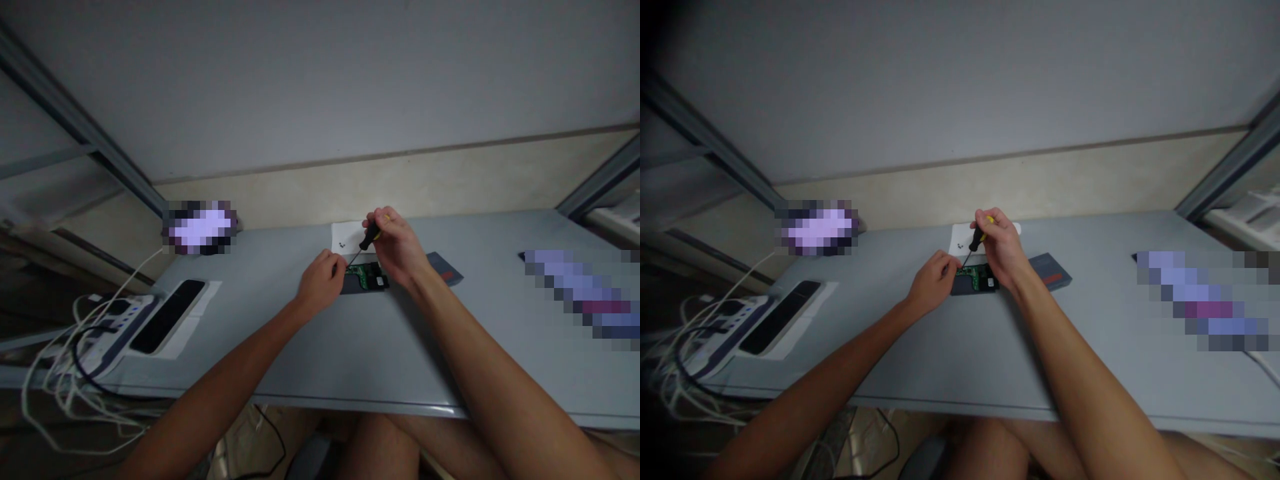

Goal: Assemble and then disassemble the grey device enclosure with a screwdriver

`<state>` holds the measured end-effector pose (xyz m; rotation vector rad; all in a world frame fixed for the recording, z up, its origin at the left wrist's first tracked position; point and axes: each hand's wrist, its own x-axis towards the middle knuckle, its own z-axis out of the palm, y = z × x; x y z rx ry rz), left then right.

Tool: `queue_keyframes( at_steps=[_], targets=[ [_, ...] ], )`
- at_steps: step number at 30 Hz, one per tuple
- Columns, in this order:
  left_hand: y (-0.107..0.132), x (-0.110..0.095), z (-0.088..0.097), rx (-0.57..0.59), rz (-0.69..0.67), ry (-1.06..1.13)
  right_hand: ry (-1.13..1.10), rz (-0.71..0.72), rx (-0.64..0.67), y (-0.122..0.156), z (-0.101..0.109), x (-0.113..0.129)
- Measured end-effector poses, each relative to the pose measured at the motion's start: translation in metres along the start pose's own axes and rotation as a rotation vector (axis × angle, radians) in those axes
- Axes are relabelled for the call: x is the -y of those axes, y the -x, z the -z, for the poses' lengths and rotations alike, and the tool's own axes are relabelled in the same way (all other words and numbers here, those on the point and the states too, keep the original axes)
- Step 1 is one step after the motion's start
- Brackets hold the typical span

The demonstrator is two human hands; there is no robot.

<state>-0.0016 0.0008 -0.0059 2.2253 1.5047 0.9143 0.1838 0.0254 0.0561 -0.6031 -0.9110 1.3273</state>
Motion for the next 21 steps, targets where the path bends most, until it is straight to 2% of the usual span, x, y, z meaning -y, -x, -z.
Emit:
queue_keyframes(
  at_steps=[5,11,16,21],
  targets=[
    [0.000,0.001,0.000,-0.006,-0.001,-0.001,0.018,0.006,-0.011,-0.001,-0.001,-0.003],
    [-0.001,0.003,-0.002,-0.010,0.015,0.020,0.138,0.072,0.011,-0.001,-0.005,-0.011],
    [-0.002,0.002,-0.002,-0.017,0.015,0.019,0.006,0.049,0.041,-0.003,-0.014,-0.008],
    [-0.003,0.002,-0.004,-0.018,0.030,0.014,0.037,0.043,0.049,-0.006,-0.023,-0.012]
  ],
)
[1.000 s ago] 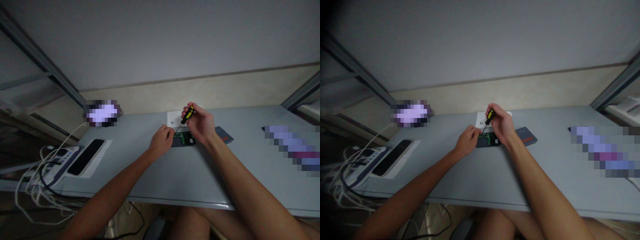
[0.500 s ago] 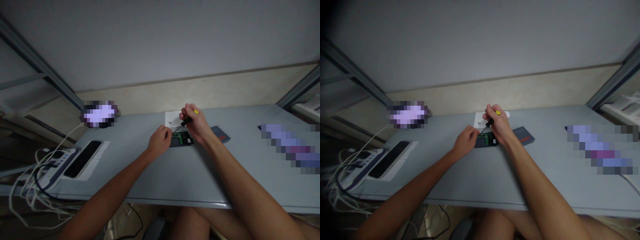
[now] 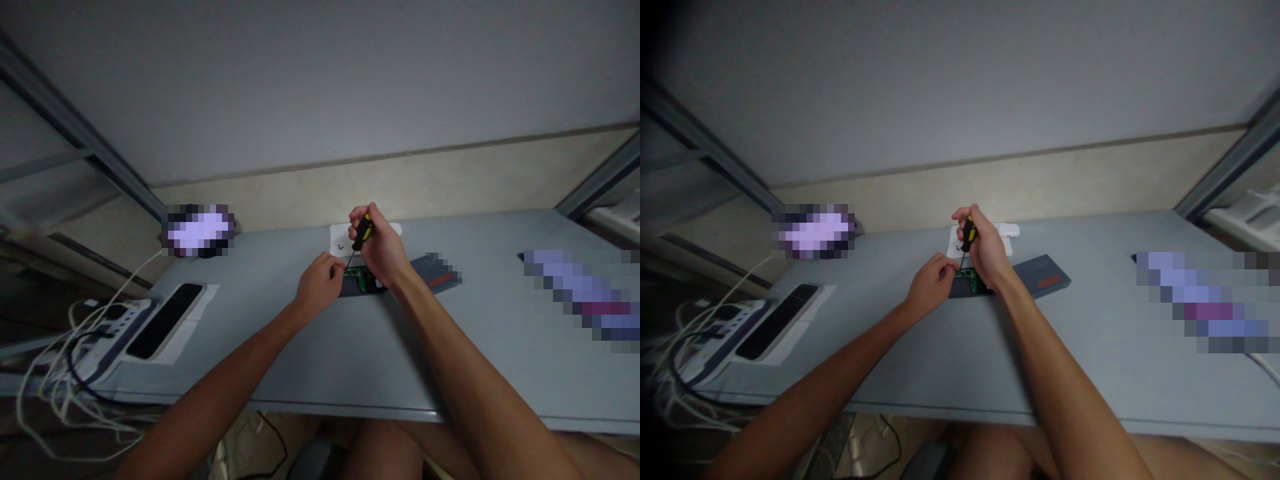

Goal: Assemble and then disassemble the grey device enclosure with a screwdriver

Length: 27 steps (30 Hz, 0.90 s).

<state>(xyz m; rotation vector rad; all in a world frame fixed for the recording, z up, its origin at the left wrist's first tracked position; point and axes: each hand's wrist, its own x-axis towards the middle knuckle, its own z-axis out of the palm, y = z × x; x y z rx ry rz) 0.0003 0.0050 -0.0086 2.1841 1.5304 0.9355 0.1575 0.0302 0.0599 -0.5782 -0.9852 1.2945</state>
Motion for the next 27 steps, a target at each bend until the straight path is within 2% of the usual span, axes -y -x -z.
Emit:
queue_keyframes(
  at_steps=[6,13,19,27],
  targets=[
    [-0.002,0.002,-0.002,0.002,-0.019,0.012,0.063,0.030,0.031,0.003,-0.005,-0.007],
    [-0.001,0.002,-0.001,0.003,-0.015,0.023,0.064,0.073,0.002,0.002,-0.004,-0.011],
    [-0.001,0.001,-0.001,0.002,0.000,0.015,0.025,0.087,-0.074,-0.001,-0.005,-0.013],
    [-0.002,0.003,-0.002,0.013,-0.014,0.015,0.044,0.107,-0.079,0.004,-0.009,-0.009]
  ],
)
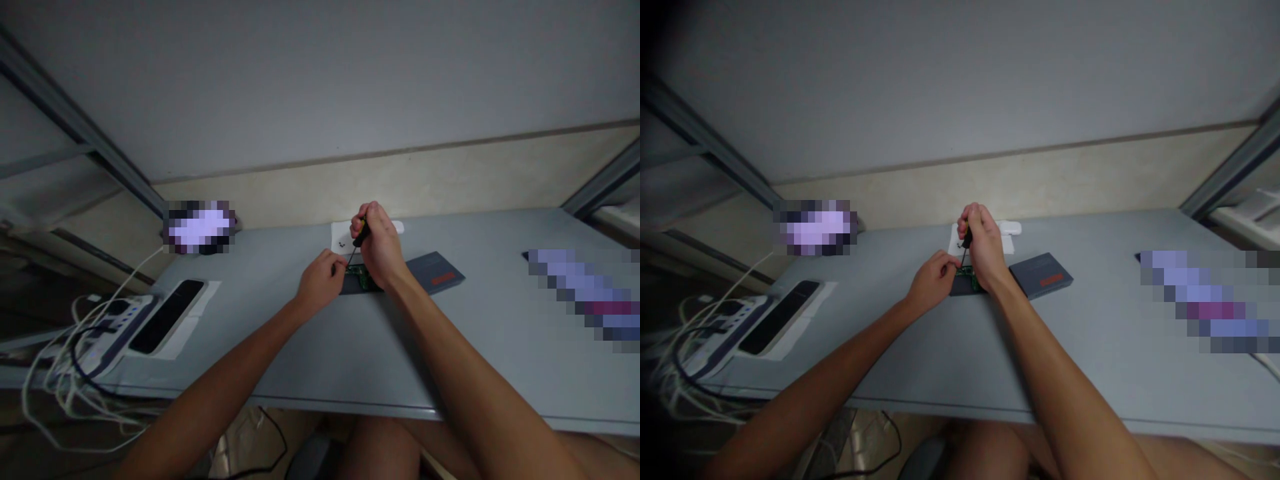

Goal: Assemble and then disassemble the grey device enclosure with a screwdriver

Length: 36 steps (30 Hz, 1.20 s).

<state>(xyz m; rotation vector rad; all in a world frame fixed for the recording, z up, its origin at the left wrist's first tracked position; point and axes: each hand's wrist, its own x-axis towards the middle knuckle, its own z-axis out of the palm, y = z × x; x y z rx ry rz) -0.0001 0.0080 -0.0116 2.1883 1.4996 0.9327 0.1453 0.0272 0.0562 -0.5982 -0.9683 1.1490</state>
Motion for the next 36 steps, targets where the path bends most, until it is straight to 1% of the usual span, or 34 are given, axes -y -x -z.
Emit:
queue_keyframes(
  at_steps=[4,8,11,15,23,28,31,34,36],
  targets=[
    [-0.001,0.002,-0.001,0.006,0.005,0.012,0.028,0.023,-0.036,0.001,0.002,-0.001],
    [0.000,0.001,0.001,0.011,0.009,0.022,-0.024,0.021,-0.090,-0.002,0.007,-0.002],
    [0.001,0.000,0.002,0.013,0.010,0.028,-0.061,-0.001,-0.098,-0.004,0.010,-0.004],
    [0.002,-0.001,0.002,-0.011,0.016,0.020,-0.049,0.003,-0.116,-0.005,0.009,-0.005],
    [0.002,-0.001,0.002,-0.009,0.033,0.005,-0.149,-0.066,-0.025,-0.006,0.012,0.002],
    [0.002,0.000,0.002,-0.013,0.032,0.011,-0.120,-0.058,-0.031,-0.006,0.014,0.000],
    [0.003,-0.001,0.002,-0.012,0.027,-0.002,-0.125,-0.099,-0.039,-0.004,0.014,0.001],
    [0.002,-0.001,0.003,-0.027,0.013,-0.007,-0.128,-0.131,-0.019,-0.002,0.012,0.004],
    [0.002,-0.002,0.003,-0.033,0.011,-0.007,-0.120,-0.118,-0.003,-0.002,0.011,0.004]
  ],
)
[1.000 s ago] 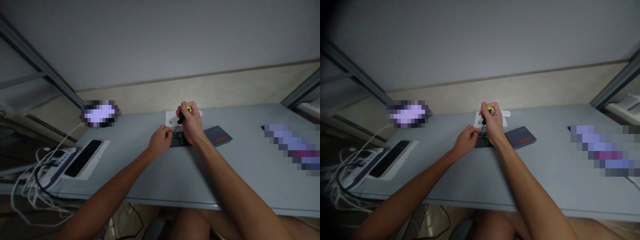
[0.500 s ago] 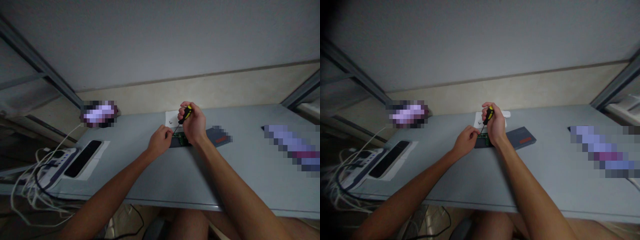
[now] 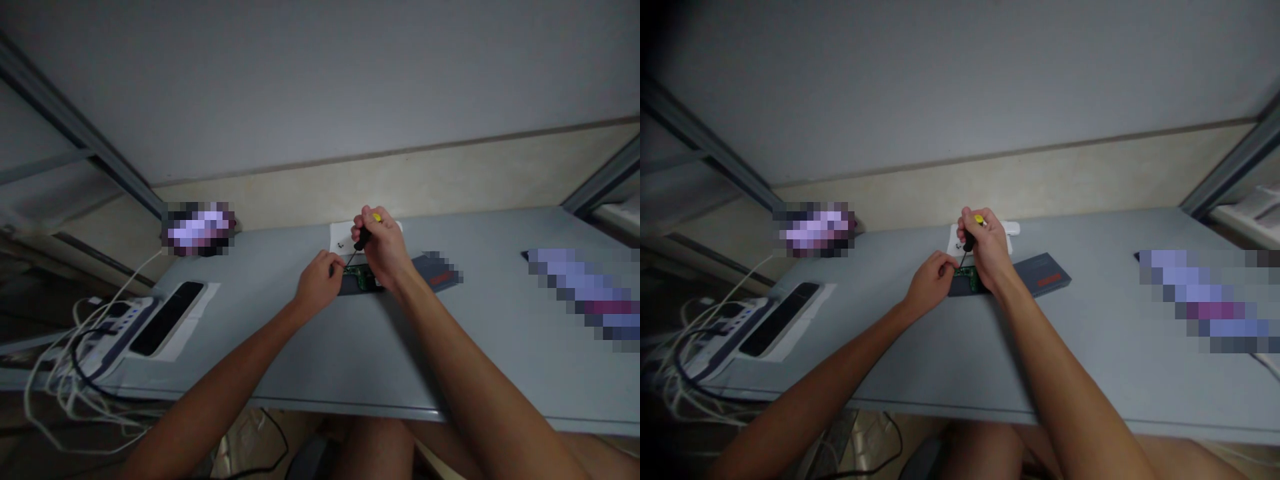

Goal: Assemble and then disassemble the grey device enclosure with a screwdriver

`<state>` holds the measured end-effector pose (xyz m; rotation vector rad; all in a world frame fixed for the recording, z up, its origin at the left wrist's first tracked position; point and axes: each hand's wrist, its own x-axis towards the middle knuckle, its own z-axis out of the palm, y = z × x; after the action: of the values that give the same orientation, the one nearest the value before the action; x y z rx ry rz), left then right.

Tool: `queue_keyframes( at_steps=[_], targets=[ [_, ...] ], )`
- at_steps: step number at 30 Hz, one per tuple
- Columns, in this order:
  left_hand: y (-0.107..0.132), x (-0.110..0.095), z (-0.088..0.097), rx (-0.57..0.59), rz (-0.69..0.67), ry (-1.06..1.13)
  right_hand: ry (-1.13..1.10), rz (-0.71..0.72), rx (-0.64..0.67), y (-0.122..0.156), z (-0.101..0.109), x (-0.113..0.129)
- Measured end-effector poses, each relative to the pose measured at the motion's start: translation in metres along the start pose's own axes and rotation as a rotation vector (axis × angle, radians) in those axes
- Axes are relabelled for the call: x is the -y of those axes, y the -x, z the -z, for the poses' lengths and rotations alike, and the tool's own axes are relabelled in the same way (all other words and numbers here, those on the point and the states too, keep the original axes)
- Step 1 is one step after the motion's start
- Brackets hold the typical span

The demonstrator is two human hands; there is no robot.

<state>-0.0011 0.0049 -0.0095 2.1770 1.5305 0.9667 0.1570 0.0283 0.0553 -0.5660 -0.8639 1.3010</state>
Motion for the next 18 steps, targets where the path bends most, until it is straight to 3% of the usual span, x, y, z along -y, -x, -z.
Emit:
queue_keyframes(
  at_steps=[4,18],
  targets=[
    [-0.0002,-0.0011,0.0001,0.011,0.014,0.007,-0.017,0.041,0.009,-0.0023,-0.0004,-0.0011],
    [0.0003,0.0031,-0.0027,0.008,-0.017,0.007,-0.054,-0.058,-0.034,0.0006,0.0040,0.0034]
  ],
)
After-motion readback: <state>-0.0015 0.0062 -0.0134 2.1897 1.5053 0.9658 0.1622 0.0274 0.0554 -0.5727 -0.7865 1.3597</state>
